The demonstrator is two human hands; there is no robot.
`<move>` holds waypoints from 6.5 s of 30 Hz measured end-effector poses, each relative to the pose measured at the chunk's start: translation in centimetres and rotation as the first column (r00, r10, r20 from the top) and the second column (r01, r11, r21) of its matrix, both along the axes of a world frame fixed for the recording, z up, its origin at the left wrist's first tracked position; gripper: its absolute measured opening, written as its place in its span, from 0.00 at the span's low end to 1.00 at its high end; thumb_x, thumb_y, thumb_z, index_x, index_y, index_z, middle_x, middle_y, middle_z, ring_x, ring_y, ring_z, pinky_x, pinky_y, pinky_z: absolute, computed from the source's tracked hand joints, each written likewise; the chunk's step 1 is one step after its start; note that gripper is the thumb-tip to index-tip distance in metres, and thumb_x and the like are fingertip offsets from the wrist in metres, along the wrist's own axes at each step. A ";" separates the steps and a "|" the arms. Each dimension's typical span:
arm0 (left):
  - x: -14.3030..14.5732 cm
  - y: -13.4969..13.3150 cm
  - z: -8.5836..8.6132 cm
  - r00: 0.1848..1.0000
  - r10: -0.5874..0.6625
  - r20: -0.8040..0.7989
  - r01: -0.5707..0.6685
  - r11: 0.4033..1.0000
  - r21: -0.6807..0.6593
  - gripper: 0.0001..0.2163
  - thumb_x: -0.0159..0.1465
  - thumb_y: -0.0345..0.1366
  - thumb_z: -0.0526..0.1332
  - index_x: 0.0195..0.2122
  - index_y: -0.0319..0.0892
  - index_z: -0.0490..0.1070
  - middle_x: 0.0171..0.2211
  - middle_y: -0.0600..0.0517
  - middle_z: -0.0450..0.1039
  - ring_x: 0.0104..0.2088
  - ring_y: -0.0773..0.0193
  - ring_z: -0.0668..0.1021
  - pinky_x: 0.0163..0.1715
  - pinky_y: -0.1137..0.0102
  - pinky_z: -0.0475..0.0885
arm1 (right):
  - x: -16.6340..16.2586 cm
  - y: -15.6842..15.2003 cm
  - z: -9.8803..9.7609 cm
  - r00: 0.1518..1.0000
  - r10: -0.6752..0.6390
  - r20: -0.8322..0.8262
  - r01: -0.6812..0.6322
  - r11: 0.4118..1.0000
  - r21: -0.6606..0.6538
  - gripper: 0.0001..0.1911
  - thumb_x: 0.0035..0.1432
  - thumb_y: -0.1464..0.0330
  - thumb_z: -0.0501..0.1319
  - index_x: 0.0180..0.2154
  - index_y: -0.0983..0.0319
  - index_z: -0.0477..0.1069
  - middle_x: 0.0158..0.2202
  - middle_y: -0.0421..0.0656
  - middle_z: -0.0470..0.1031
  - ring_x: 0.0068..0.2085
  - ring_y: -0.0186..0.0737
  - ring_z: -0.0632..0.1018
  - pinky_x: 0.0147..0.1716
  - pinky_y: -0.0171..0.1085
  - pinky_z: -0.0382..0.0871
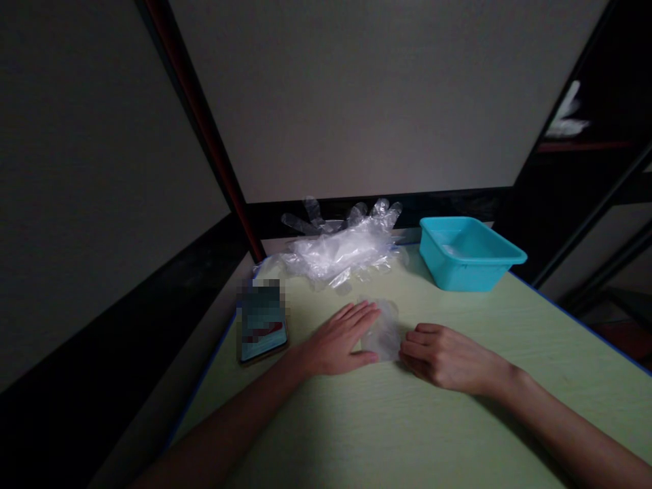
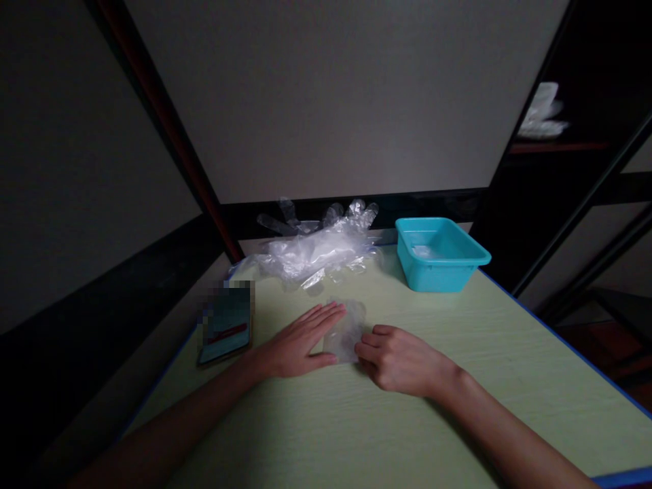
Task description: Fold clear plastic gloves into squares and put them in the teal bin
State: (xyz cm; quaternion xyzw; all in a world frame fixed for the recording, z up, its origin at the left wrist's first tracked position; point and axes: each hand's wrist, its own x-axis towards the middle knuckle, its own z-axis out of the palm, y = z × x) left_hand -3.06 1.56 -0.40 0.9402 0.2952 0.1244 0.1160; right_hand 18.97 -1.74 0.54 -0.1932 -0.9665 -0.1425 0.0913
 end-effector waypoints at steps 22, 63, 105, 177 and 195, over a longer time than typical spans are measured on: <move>-0.6 0.0 0.9 0.980 -0.133 0.146 0.137 0.990 -0.021 0.25 0.59 0.54 0.45 0.47 0.39 0.63 0.43 0.45 0.68 0.44 0.57 0.69 0.46 0.65 0.61 | 0.3 0.7 -0.1 0.947 -0.259 -0.188 0.168 0.902 -0.399 0.09 0.59 0.72 0.45 0.34 0.62 0.62 0.27 0.42 0.70 0.27 0.35 0.71 0.28 0.34 0.63; 2.1 2.9 -2.9 0.500 0.642 0.581 -0.154 0.726 -0.670 0.24 0.46 0.22 0.57 0.43 0.44 0.53 0.35 0.57 0.59 0.19 0.78 0.69 0.16 0.80 0.60 | -2.1 6.7 -3.6 0.420 -0.804 -0.421 0.157 0.521 -0.839 0.14 0.45 0.72 0.51 0.37 0.62 0.60 0.19 0.35 0.67 0.18 0.32 0.67 0.17 0.30 0.56; 2.1 2.6 -2.6 0.527 0.624 0.577 -0.213 0.754 -0.622 0.23 0.46 0.20 0.57 0.42 0.43 0.55 0.33 0.57 0.61 0.21 0.77 0.69 0.22 0.79 0.66 | -2.5 3.0 -3.1 0.910 -0.394 -0.131 0.327 0.875 -0.358 0.36 0.57 0.51 0.42 0.59 0.68 0.43 0.60 0.54 0.45 0.60 0.46 0.48 0.56 0.49 0.44; 1.1 0.5 -1.8 0.959 0.244 0.144 -0.257 0.963 0.080 0.24 0.56 0.36 0.56 0.54 0.37 0.55 0.53 0.44 0.60 0.53 0.59 0.63 0.53 0.66 0.56 | -1.5 3.9 -2.0 0.926 -0.228 -0.301 0.181 0.968 -0.175 0.12 0.58 0.73 0.50 0.42 0.66 0.68 0.43 0.50 0.72 0.46 0.42 0.70 0.45 0.40 0.64; 2.2 1.9 -1.9 0.653 0.493 0.574 -0.037 0.779 -0.626 0.07 0.51 0.36 0.57 0.20 0.38 0.62 0.19 0.54 0.65 0.22 0.68 0.69 0.23 0.75 0.61 | -1.8 4.5 -1.6 0.252 -0.783 -0.569 -0.414 0.444 -0.794 0.17 0.47 0.59 0.60 0.36 0.63 0.65 0.18 0.34 0.65 0.19 0.29 0.64 0.19 0.30 0.53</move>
